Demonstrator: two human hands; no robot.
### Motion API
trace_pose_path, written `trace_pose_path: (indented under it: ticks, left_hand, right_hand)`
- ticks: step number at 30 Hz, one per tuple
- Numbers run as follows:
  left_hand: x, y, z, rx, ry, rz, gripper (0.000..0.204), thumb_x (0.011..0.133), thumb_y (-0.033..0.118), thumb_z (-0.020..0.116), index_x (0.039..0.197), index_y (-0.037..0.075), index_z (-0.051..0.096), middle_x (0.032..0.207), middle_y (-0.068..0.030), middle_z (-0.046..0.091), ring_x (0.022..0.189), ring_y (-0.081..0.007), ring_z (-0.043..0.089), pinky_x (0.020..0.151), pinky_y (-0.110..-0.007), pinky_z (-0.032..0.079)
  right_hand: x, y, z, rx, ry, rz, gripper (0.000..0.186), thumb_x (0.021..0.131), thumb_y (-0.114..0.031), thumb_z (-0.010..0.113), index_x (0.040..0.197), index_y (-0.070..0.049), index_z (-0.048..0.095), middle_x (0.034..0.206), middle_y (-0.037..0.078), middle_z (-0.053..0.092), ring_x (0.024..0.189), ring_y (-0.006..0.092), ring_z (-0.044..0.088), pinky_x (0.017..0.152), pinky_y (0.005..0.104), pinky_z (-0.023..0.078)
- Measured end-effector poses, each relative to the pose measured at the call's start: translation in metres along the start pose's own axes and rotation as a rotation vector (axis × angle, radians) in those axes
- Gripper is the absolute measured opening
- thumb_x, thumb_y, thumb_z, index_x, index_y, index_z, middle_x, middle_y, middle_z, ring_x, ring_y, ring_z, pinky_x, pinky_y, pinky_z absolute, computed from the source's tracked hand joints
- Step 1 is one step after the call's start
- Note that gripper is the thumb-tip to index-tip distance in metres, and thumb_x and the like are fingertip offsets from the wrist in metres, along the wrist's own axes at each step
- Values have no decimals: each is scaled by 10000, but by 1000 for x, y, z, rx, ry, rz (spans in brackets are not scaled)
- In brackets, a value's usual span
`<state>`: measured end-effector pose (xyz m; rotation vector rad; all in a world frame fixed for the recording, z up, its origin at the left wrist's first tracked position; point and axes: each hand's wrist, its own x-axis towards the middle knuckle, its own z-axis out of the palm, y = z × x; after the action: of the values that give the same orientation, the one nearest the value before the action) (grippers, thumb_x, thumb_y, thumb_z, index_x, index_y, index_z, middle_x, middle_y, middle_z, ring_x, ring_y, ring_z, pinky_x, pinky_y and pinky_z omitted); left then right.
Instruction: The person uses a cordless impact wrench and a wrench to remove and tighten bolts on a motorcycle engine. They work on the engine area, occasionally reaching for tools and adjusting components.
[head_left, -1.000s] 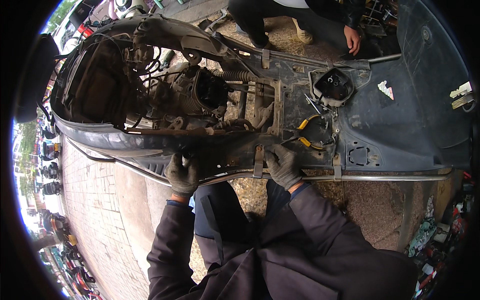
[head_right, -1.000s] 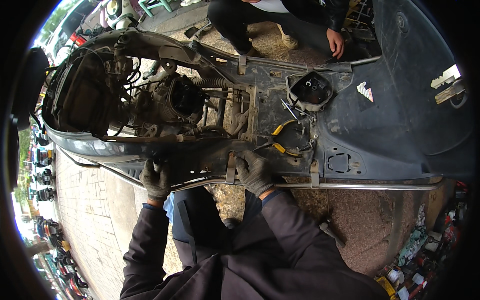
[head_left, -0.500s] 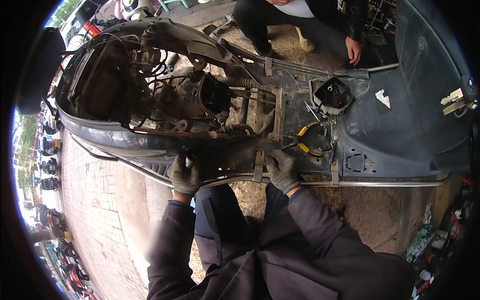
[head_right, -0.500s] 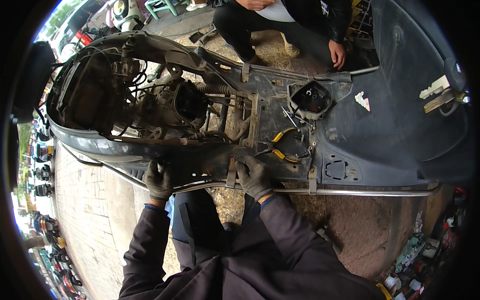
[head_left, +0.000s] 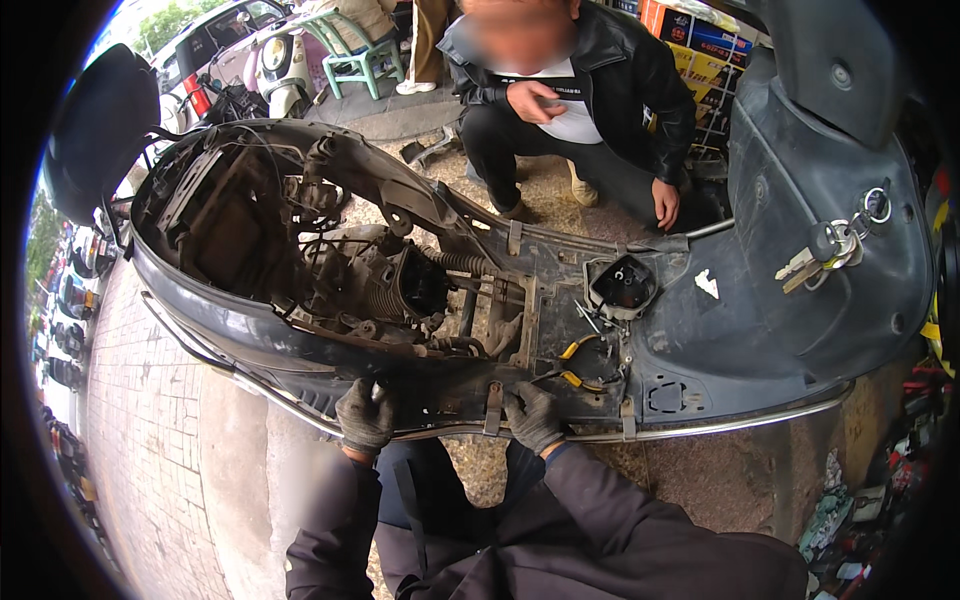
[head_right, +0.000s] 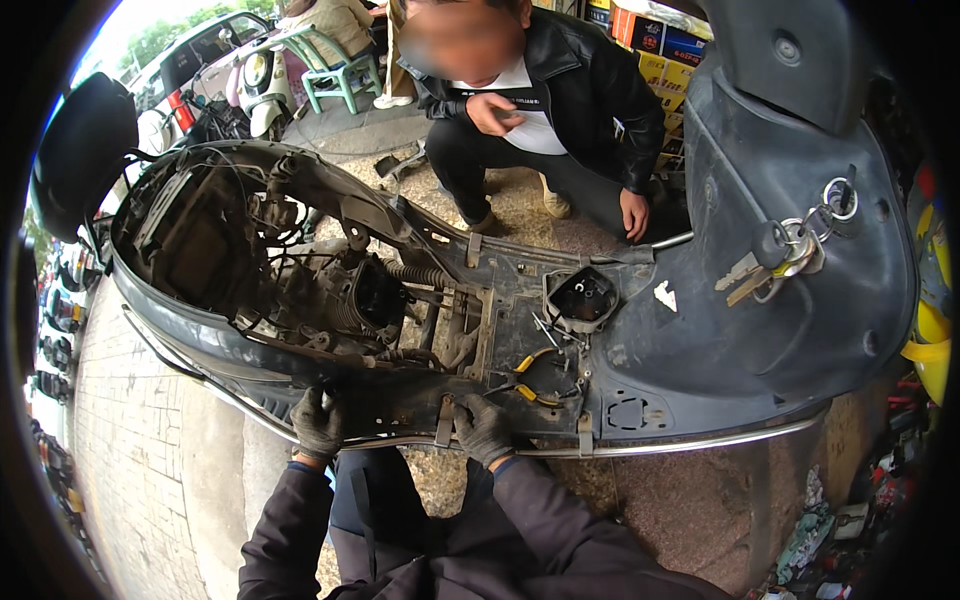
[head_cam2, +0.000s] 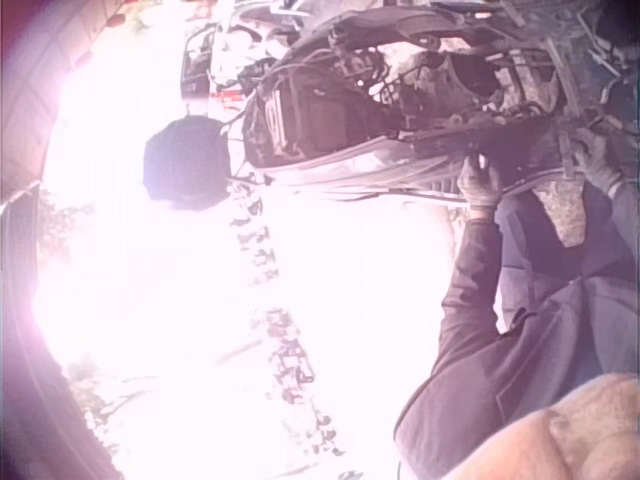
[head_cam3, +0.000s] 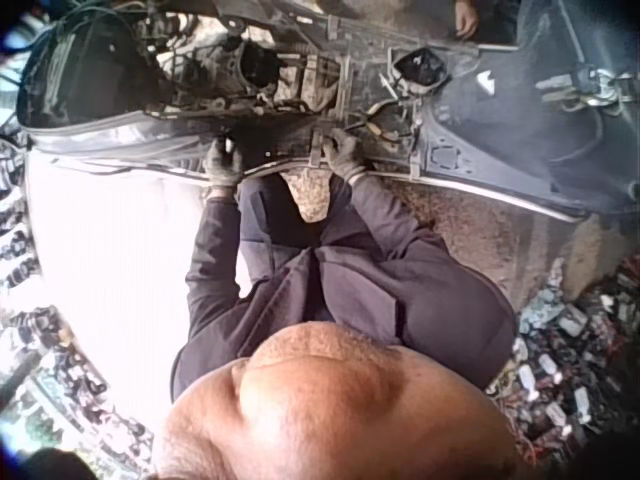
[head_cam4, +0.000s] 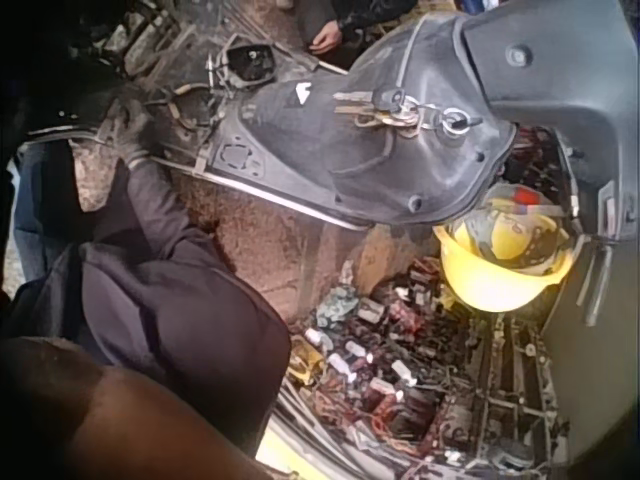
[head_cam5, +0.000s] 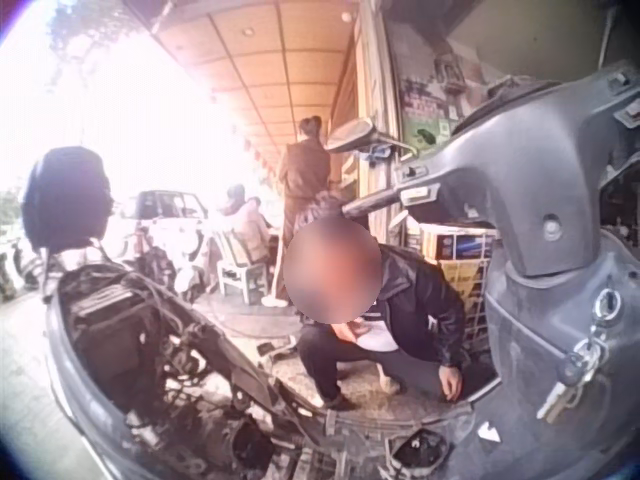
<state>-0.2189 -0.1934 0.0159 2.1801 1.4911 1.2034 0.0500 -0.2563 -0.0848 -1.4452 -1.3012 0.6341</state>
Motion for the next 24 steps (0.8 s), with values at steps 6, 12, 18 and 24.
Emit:
trace_pose_path:
  ticks: [6, 12, 18, 24]
  left_hand:
    - [0, -6, 2, 55, 15, 31, 129, 819, 126, 631, 912, 48, 587, 705, -213, 592, 664, -444, 587, 575, -461, 462]
    - [0, -4, 2, 13, 28, 59, 141, 818, 117, 626, 934, 44, 592, 730, -215, 591, 686, -447, 582, 579, -453, 460]
    - [-1, -7, 3, 40, 32, 35, 122, 814, 133, 629, 874, 47, 567, 708, -216, 573, 669, -447, 571, 563, -465, 446]
    - [-1, -6, 2, 6, 8, 14, 153, 819, 141, 635, 938, 49, 606, 772, -215, 612, 725, -439, 604, 607, -444, 481]
  right_hand:
    - [1, -3, 1, 5, -10, 2, 160, 867, -167, 624, 941, -29, 657, 834, 203, 659, 781, 342, 671, 678, 375, 519]
    - [1, -1, 2, -9, 7, -41, 235, 901, -229, 626, 966, -6, 663, 881, 171, 695, 838, 273, 687, 729, 337, 514]
    - [1, -2, 3, -28, 16, -18, 202, 879, -208, 640, 883, -7, 653, 777, 180, 665, 704, 282, 664, 628, 355, 492]
    - [2, -8, 1, -70, 21, -18, 173, 871, -175, 638, 883, -5, 668, 772, 174, 665, 695, 285, 669, 626, 346, 500]
